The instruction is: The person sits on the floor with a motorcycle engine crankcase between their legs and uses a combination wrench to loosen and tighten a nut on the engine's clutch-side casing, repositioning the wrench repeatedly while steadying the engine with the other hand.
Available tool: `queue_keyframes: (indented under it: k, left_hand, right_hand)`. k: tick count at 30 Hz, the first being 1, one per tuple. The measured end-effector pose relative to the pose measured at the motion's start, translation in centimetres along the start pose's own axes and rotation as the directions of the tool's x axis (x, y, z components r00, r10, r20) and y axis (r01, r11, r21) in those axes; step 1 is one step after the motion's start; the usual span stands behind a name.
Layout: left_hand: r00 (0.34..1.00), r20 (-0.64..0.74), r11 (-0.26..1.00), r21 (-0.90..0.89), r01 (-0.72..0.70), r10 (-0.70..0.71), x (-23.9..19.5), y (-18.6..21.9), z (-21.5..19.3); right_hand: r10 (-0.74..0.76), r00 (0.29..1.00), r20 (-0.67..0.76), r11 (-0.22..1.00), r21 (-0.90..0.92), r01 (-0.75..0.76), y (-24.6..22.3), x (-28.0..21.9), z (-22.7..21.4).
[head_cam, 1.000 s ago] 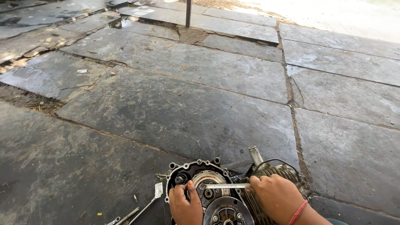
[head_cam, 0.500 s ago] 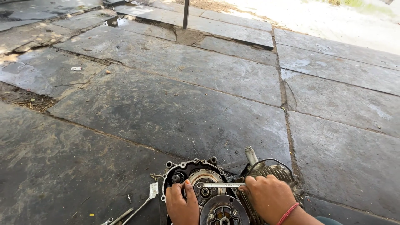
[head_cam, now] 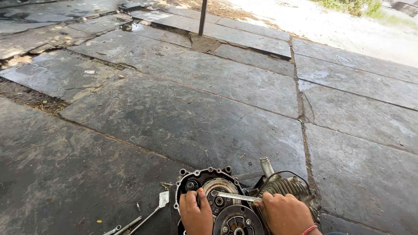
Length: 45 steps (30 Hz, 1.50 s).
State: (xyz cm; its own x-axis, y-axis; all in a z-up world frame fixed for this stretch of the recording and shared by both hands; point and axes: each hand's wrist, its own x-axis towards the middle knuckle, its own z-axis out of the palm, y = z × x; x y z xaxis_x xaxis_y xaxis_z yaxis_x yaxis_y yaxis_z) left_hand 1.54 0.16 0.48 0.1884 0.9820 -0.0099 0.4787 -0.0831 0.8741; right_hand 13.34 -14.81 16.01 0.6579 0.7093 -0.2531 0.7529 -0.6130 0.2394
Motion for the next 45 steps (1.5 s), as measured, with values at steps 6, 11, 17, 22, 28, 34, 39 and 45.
queue_keyframes:
  k: [6, 11, 17, 22, 28, 34, 39, 45]
  left_hand:
    - [0.995, -0.061, 0.997, -0.009, -0.080, 0.079, -0.5, -0.5, 0.2]
    - [0.998, -0.046, 0.998, -0.048, -0.044, 0.041, -0.7, 0.2, -0.2]
    - [0.999, -0.037, 0.997, -0.062, -0.037, 0.035, -0.8, 0.5, -0.8]
    - [0.999, -0.023, 0.996, -0.079, -0.042, 0.040, -0.9, 0.7, -0.9]
    - [0.995, -0.038, 0.990, -0.101, -0.095, 0.091, -1.1, 1.0, -1.3]
    - [0.991, -0.052, 0.988, -0.092, -0.124, 0.120, -1.2, 1.4, -1.6]
    - [0.987, -0.038, 0.983, -0.096, -0.156, 0.153, -1.1, 1.6, -2.3]
    - [0.970, -0.132, 0.971, -0.101, -0.216, 0.203, -1.5, 0.6, -2.4]
  right_hand:
    - [0.027, 1.000, -0.007, 0.999, -0.027, -0.027, -0.6, -0.5, -0.3]
    - [0.063, 0.998, -0.001, 0.997, -0.034, -0.063, -1.0, -0.8, -0.5]
    - [0.095, 0.993, 0.075, 0.995, -0.039, -0.092, -1.5, -1.1, -1.5]
    - [0.112, 0.991, 0.071, 0.993, -0.048, -0.108, -1.8, -1.4, -1.5]
    - [0.135, 0.989, 0.054, 0.990, -0.035, -0.133, -2.2, -1.8, -1.3]
    - [0.133, 0.991, 0.031, 0.990, -0.044, -0.131, -2.3, -2.0, -1.2]
    - [0.143, 0.990, 0.022, 0.989, -0.051, -0.141, -4.0, -3.0, -1.4]
    - [-0.061, 0.997, 0.046, 0.997, 0.048, 0.059, -7.6, -4.0, 9.1]
